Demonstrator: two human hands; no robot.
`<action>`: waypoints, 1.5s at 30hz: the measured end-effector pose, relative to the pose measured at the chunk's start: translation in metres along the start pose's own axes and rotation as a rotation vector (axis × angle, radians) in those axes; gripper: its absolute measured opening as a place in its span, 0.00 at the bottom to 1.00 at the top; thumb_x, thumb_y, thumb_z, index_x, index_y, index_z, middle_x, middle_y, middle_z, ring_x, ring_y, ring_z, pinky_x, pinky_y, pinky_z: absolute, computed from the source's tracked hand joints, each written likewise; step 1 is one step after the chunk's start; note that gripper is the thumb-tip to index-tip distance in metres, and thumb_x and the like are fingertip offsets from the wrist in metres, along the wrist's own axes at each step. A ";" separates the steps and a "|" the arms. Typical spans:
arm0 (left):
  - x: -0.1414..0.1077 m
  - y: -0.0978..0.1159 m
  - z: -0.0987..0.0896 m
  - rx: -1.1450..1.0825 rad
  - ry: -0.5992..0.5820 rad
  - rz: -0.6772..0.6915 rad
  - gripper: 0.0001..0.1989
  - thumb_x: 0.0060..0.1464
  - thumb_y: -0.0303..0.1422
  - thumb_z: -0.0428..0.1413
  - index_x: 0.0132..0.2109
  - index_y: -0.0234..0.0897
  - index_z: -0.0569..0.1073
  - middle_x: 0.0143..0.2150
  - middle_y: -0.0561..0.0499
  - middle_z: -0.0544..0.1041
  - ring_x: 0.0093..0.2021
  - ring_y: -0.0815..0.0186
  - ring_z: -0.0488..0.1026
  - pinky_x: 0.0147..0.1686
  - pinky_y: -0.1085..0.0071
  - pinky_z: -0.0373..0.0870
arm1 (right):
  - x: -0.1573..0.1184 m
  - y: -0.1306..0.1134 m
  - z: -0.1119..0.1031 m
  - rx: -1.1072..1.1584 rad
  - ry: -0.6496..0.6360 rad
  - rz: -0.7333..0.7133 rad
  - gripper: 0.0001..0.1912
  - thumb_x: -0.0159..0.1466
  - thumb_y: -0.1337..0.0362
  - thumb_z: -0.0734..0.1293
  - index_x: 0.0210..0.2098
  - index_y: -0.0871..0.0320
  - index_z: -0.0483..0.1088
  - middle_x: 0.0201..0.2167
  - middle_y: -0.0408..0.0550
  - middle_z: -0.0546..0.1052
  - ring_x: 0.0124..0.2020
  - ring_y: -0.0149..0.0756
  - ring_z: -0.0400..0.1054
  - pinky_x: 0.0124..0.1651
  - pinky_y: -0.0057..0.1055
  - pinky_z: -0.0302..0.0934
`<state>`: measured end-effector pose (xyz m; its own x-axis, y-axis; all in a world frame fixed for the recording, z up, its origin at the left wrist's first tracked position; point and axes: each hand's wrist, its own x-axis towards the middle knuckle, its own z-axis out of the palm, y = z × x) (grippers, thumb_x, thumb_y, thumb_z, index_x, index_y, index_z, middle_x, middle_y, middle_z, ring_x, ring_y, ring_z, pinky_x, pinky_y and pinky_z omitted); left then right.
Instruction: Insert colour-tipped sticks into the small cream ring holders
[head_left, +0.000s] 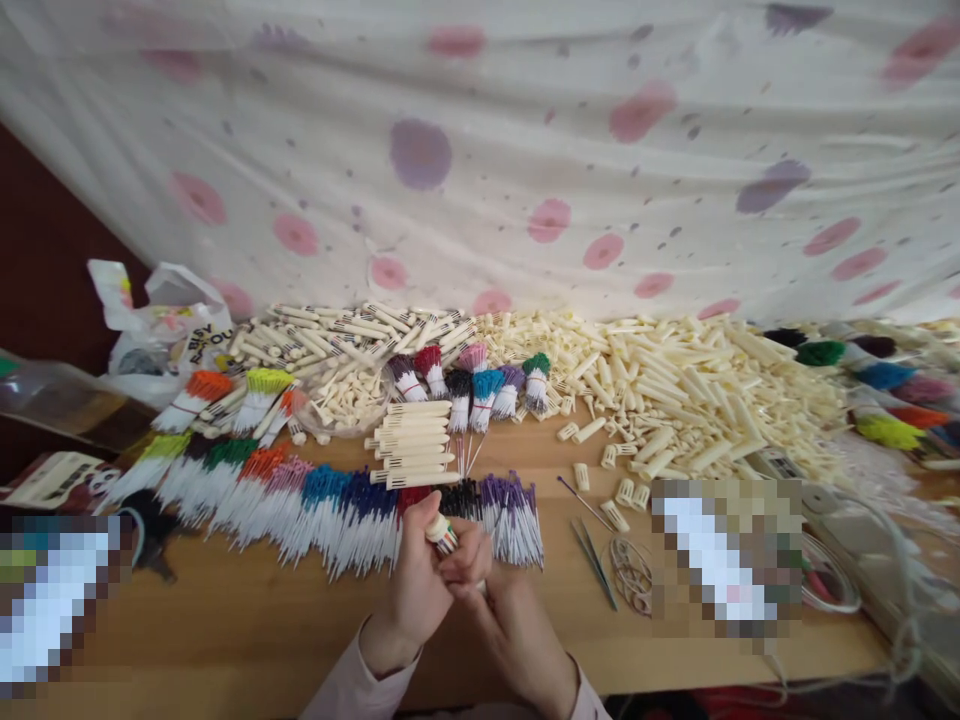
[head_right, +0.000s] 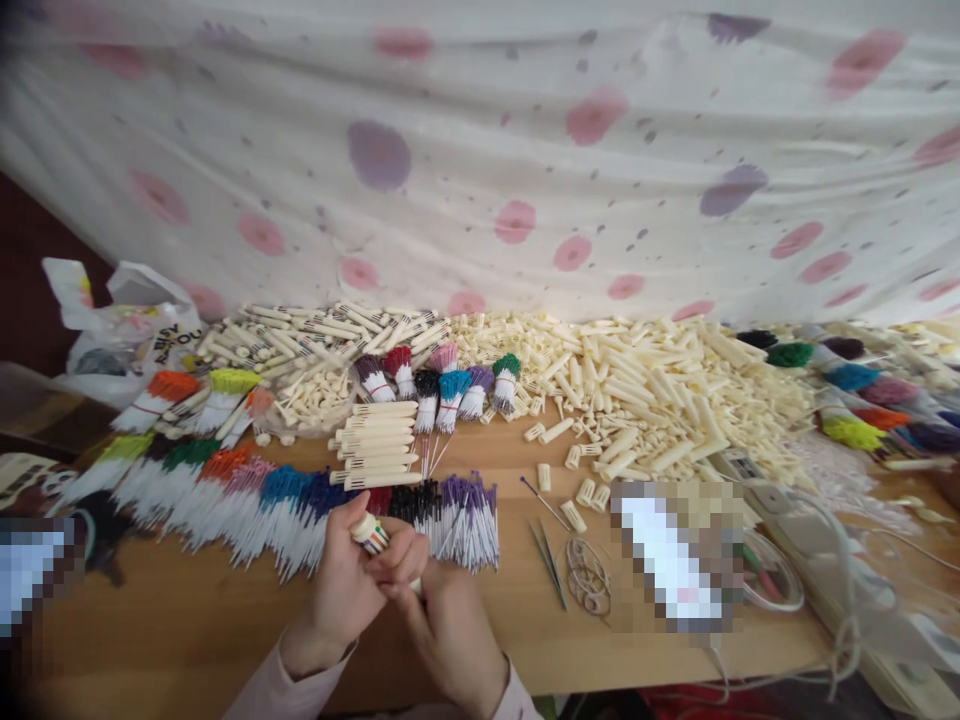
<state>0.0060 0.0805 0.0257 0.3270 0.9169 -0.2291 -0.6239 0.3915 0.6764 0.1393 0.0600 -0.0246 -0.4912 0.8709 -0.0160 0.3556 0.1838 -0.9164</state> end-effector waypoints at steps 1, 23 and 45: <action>0.000 0.000 0.001 -0.001 0.010 0.011 0.34 0.54 0.61 0.48 0.13 0.44 0.50 0.13 0.58 0.44 0.18 0.71 0.44 0.21 0.68 0.39 | 0.000 0.000 0.001 -0.001 -0.004 0.006 0.24 0.74 0.48 0.58 0.41 0.59 0.78 0.35 0.54 0.82 0.37 0.43 0.76 0.40 0.33 0.64; 0.004 -0.010 -0.018 0.246 0.209 0.023 0.19 0.53 0.50 0.63 0.36 0.36 0.75 0.34 0.50 0.77 0.36 0.65 0.72 0.40 0.72 0.65 | 0.015 0.001 0.018 0.854 -0.210 0.267 0.34 0.61 0.26 0.58 0.30 0.52 0.59 0.15 0.30 0.55 0.12 0.23 0.44 0.14 0.23 0.44; -0.023 -0.038 -0.048 0.890 0.335 0.548 0.19 0.70 0.43 0.47 0.53 0.42 0.79 0.54 0.44 0.78 0.57 0.56 0.73 0.57 0.61 0.71 | 0.026 0.009 0.019 1.122 -0.126 0.296 0.33 0.59 0.31 0.68 0.23 0.54 0.60 0.12 0.29 0.56 0.11 0.20 0.41 0.12 0.22 0.37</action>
<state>-0.0121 0.0484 -0.0285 -0.1320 0.9766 0.1695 0.1542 -0.1487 0.9768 0.1151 0.0755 -0.0406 -0.6045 0.7494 -0.2701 -0.4023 -0.5799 -0.7084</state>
